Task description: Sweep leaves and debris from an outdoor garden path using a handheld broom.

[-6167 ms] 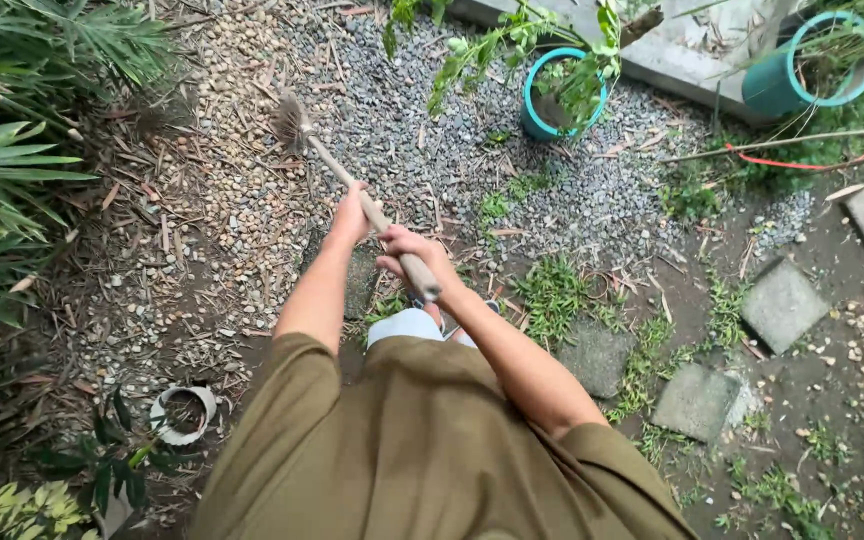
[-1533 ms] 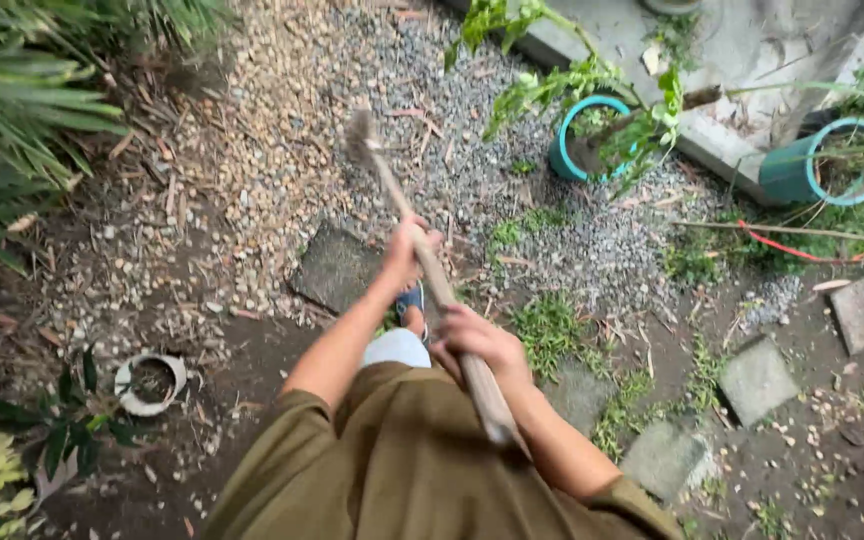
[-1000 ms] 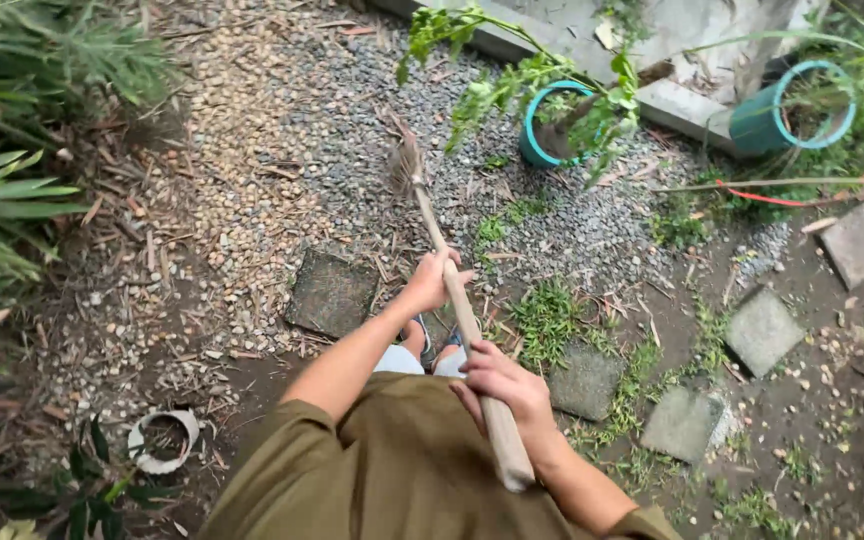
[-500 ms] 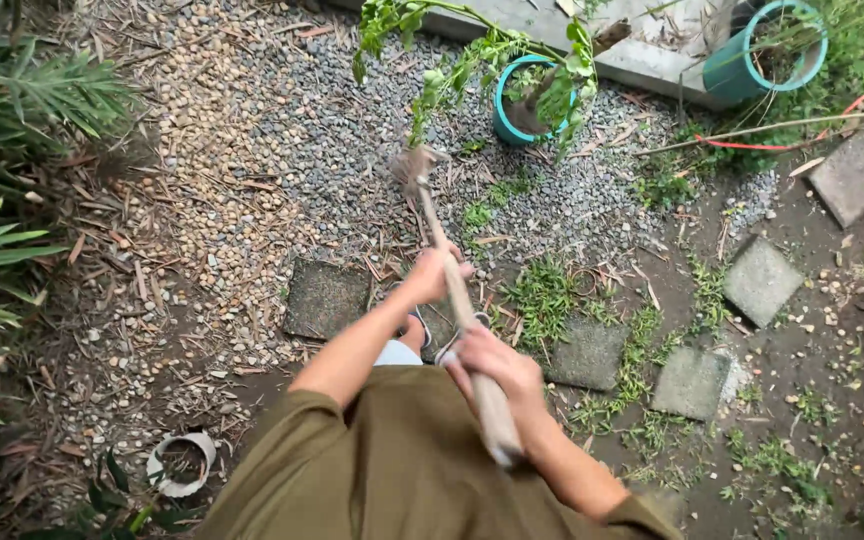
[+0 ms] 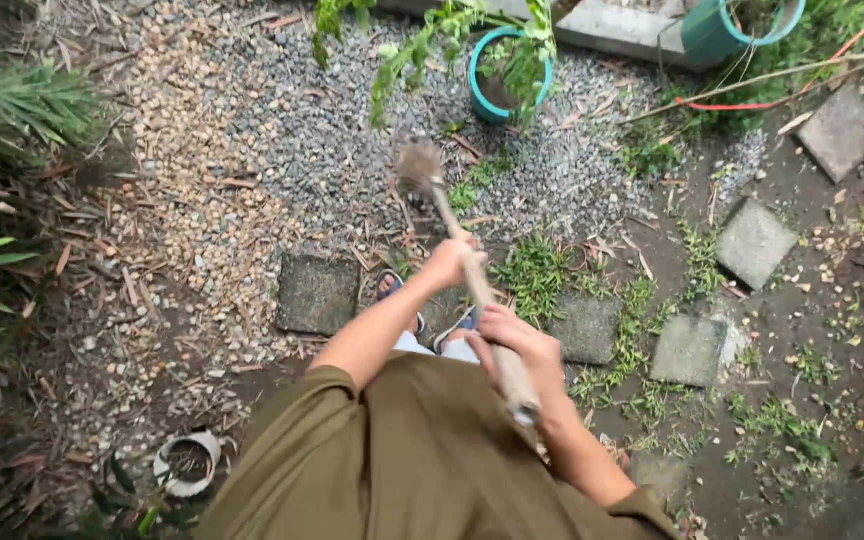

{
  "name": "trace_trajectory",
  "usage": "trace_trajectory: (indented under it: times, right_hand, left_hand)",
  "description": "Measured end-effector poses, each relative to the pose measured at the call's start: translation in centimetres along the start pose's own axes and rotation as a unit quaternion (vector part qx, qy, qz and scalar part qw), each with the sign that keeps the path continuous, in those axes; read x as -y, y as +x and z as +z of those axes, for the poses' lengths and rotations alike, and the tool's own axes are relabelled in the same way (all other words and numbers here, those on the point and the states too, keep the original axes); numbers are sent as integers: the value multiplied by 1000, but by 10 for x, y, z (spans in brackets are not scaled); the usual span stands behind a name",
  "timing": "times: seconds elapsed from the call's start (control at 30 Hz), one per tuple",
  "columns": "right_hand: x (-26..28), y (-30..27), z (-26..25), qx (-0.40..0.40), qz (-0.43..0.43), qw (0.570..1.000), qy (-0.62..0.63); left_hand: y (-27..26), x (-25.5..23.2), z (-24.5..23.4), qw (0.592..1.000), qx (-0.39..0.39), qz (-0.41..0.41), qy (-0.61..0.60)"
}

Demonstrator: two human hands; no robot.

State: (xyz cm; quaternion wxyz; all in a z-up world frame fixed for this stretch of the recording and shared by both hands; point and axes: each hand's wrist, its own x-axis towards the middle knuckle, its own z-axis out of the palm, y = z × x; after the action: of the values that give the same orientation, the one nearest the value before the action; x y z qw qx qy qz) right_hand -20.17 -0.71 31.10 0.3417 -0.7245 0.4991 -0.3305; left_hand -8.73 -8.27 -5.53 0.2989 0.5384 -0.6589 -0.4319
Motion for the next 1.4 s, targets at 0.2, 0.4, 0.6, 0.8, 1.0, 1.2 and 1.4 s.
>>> trace_trajectory:
  times: [0.2, 0.4, 0.6, 0.8, 1.0, 1.2, 1.4]
  right_hand:
    - [61, -11, -94, 75, -37, 996, 3]
    - [-1, -14, -66, 149, -106, 977, 108]
    - [-70, -25, -16, 165, -121, 967, 150]
    - [-14, -65, -125, 182, -89, 978, 53]
    - [-11, -74, -144, 225, -135, 962, 77]
    - [-90, -74, -94, 213, -57, 971, 89]
    - [-14, -100, -185, 156, -25, 986, 55]
  left_hand:
    - [-32, -155, -24, 988, -2, -92, -123]
    - [-47, -36, -4, 684, -192, -319, -627]
    - [-62, 63, 14, 696, -200, -333, -604]
    - [-83, -119, 51, 973, -82, -187, -105]
    - [-116, -121, 80, 937, -174, -182, -244]
    - [-116, -53, 88, 953, -198, -229, 12]
    - [-85, -175, 126, 973, -113, -112, -169]
